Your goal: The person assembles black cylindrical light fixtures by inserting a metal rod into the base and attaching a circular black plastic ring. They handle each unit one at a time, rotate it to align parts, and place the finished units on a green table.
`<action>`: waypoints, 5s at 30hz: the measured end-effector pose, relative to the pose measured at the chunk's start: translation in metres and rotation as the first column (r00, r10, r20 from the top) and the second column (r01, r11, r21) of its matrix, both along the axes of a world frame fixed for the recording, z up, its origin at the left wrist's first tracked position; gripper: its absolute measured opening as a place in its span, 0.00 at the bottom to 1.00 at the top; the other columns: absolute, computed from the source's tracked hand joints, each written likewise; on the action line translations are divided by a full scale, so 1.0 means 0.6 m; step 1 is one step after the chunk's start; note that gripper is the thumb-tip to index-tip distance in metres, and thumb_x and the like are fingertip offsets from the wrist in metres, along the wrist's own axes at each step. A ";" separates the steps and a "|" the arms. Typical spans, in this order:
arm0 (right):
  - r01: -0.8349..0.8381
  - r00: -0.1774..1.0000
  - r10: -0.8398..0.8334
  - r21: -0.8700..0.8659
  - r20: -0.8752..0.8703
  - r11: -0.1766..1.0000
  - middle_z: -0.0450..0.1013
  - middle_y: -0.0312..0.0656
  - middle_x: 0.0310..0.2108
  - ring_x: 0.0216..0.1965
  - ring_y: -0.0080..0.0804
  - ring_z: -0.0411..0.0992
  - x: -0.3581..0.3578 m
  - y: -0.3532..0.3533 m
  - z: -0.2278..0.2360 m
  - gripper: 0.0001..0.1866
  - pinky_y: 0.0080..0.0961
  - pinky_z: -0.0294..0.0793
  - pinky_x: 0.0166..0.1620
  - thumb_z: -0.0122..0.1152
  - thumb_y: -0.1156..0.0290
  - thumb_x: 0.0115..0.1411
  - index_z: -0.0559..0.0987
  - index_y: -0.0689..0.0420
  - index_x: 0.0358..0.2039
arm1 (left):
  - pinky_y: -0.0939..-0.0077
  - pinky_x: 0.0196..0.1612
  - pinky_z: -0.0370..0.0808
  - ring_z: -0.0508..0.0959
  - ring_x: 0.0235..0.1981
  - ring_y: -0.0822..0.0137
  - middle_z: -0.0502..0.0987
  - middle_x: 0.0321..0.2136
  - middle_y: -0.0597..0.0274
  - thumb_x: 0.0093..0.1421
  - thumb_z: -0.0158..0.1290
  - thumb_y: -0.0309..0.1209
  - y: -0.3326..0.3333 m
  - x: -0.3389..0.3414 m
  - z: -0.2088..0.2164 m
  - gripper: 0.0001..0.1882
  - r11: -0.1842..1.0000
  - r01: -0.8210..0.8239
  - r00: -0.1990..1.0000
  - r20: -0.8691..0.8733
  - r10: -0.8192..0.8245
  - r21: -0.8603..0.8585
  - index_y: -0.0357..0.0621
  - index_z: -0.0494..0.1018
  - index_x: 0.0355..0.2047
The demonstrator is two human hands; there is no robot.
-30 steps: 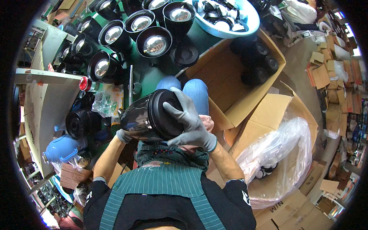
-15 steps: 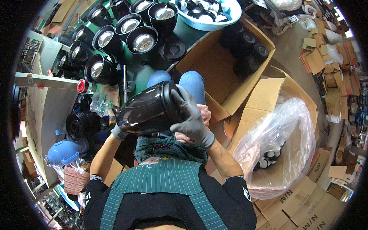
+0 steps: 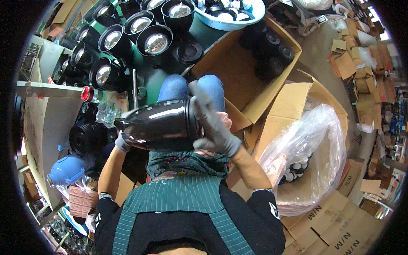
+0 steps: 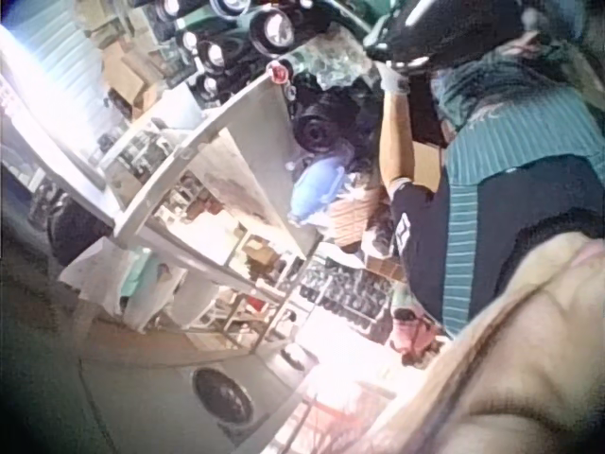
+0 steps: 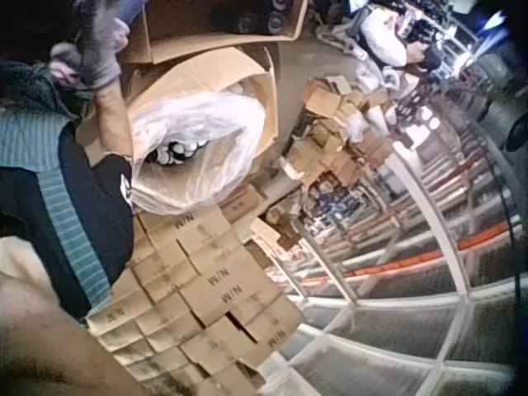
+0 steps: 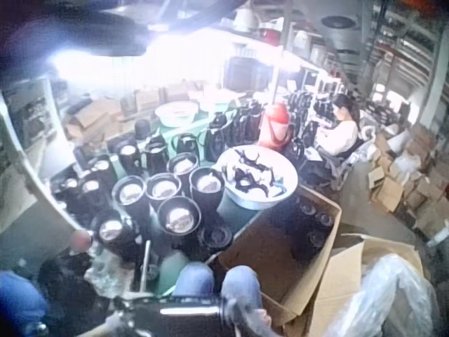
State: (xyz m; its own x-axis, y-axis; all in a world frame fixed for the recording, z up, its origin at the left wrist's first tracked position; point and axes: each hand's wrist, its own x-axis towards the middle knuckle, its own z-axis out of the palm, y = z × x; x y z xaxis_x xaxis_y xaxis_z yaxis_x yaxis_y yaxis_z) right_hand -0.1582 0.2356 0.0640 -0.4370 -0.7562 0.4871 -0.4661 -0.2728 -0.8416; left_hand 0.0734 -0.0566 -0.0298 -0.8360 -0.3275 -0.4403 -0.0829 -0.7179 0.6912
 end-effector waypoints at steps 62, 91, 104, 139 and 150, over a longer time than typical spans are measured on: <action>0.110 0.952 -0.224 0.448 0.209 0.887 0.68 0.56 0.70 0.69 0.49 0.70 0.046 0.036 -0.129 0.74 0.43 0.67 0.72 0.87 0.55 0.49 0.42 0.66 0.82 | 0.59 0.49 0.83 0.86 0.46 0.45 0.84 0.46 0.44 0.66 0.62 0.24 0.081 -0.179 0.232 0.23 -0.027 0.347 0.848 0.325 -0.418 -0.938 0.40 0.78 0.62; -0.223 0.389 0.296 -0.222 0.873 0.949 0.78 0.38 0.26 0.32 0.33 0.78 -0.025 0.019 -0.105 0.24 0.40 0.80 0.60 0.45 0.58 0.82 0.81 0.66 0.56 | 0.53 0.67 0.73 0.78 0.63 0.43 0.78 0.61 0.38 0.79 0.39 0.38 0.107 -0.143 0.139 0.28 -0.044 0.190 0.965 0.195 -0.177 -0.981 0.31 0.69 0.69; -0.605 0.632 0.765 0.539 -0.123 0.586 0.64 0.33 0.14 0.23 0.35 0.69 0.037 -0.026 0.081 0.15 0.40 0.75 0.40 0.69 0.61 0.53 0.76 0.49 0.15 | 0.66 0.43 0.82 0.85 0.32 0.64 0.87 0.31 0.53 0.80 0.37 0.59 0.128 -0.389 0.066 0.38 0.323 0.740 0.486 0.137 -0.863 -0.590 0.38 0.87 0.47; 0.399 0.665 -0.510 0.318 0.546 0.860 0.71 0.49 0.70 0.68 0.40 0.72 0.084 0.040 0.068 0.53 0.38 0.73 0.68 0.87 0.52 0.53 0.71 0.66 0.72 | 0.46 0.72 0.67 0.72 0.68 0.36 0.72 0.66 0.36 0.53 0.72 0.34 0.030 -0.022 0.045 0.45 -0.289 -0.160 0.975 -0.197 0.105 -0.944 0.34 0.67 0.71; -0.287 0.485 0.231 -0.096 0.843 0.953 0.63 0.54 0.76 0.76 0.47 0.63 -0.014 -0.202 0.067 0.51 0.52 0.59 0.76 0.35 0.27 0.75 0.57 0.57 0.81 | 0.50 0.71 0.70 0.70 0.69 0.39 0.69 0.68 0.44 0.47 0.81 0.39 -0.158 -0.135 0.254 0.38 -0.611 -0.237 0.757 -0.537 0.371 -0.756 0.46 0.80 0.58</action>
